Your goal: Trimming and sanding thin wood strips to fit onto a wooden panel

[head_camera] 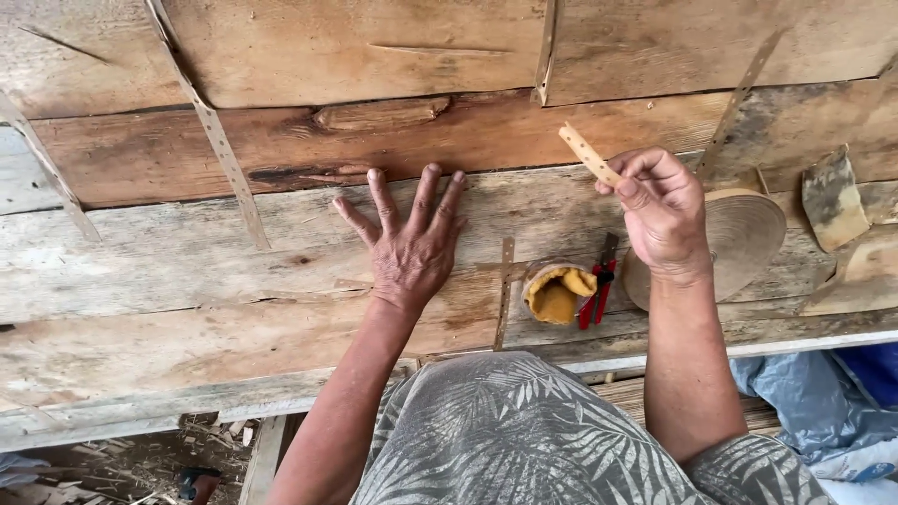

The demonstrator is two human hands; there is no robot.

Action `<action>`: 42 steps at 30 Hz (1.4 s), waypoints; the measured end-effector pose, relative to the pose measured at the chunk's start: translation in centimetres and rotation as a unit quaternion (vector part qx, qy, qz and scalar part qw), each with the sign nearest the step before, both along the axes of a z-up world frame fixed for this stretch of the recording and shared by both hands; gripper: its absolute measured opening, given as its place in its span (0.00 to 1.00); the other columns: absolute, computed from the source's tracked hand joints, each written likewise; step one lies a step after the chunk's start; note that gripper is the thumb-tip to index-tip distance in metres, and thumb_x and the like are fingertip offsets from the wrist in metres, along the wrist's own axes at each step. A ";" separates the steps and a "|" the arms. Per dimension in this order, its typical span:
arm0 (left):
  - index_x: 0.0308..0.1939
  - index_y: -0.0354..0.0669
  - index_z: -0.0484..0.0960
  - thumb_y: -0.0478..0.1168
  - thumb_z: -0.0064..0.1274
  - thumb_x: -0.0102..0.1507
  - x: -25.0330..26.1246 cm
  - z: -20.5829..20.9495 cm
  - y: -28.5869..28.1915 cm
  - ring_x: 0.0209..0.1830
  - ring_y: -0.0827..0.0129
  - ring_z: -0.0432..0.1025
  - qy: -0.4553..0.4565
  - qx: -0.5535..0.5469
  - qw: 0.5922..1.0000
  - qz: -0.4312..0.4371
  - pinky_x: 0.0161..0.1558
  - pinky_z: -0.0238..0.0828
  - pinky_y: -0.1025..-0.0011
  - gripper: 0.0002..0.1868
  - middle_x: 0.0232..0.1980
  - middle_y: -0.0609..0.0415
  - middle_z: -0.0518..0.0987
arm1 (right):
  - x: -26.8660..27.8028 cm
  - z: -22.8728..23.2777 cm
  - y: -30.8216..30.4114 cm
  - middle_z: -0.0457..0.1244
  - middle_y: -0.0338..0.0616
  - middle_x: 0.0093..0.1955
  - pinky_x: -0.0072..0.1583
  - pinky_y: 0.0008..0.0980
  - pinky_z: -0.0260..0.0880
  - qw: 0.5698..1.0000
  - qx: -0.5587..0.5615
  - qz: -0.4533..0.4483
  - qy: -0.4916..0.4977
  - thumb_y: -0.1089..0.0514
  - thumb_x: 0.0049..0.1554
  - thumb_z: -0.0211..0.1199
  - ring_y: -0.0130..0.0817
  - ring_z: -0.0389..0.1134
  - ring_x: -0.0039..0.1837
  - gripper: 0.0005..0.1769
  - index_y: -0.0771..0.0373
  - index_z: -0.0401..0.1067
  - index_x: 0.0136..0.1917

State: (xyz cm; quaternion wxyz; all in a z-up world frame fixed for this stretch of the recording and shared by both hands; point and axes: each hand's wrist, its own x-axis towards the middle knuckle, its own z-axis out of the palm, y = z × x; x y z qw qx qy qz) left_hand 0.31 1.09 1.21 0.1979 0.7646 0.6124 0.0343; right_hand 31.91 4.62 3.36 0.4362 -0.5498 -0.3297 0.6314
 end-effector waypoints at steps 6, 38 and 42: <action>0.77 0.68 0.68 0.50 0.46 0.72 -0.2 -0.5 -0.4 0.79 0.30 0.42 0.001 0.034 0.999 0.014 0.65 0.27 0.14 0.27 0.80 0.61 0.63 | -4.8 1.6 0.6 0.64 0.60 0.50 0.53 0.32 0.66 0.998 0.004 0.049 0.032 0.65 0.61 0.61 0.38 0.67 0.49 0.06 0.68 0.65 0.48; 0.52 0.64 0.77 0.52 0.62 0.65 -0.8 -1.6 1.6 0.82 0.33 0.42 -0.086 0.074 0.964 0.241 0.75 0.25 0.33 0.14 0.82 0.50 0.56 | -12.5 0.1 2.4 0.68 0.52 0.36 0.35 0.27 0.73 0.963 -0.049 0.146 -0.221 0.64 0.66 0.63 0.35 0.73 0.33 0.06 0.71 0.72 0.50; 0.48 0.66 0.78 0.52 0.62 0.64 -0.7 -1.4 1.6 0.82 0.33 0.42 -0.091 0.077 0.963 0.242 0.75 0.25 0.32 0.11 0.82 0.54 0.58 | -13.6 1.0 2.2 0.67 0.50 0.35 0.36 0.25 0.73 0.963 -0.078 0.104 -0.237 0.64 0.66 0.62 0.33 0.73 0.33 0.05 0.70 0.72 0.49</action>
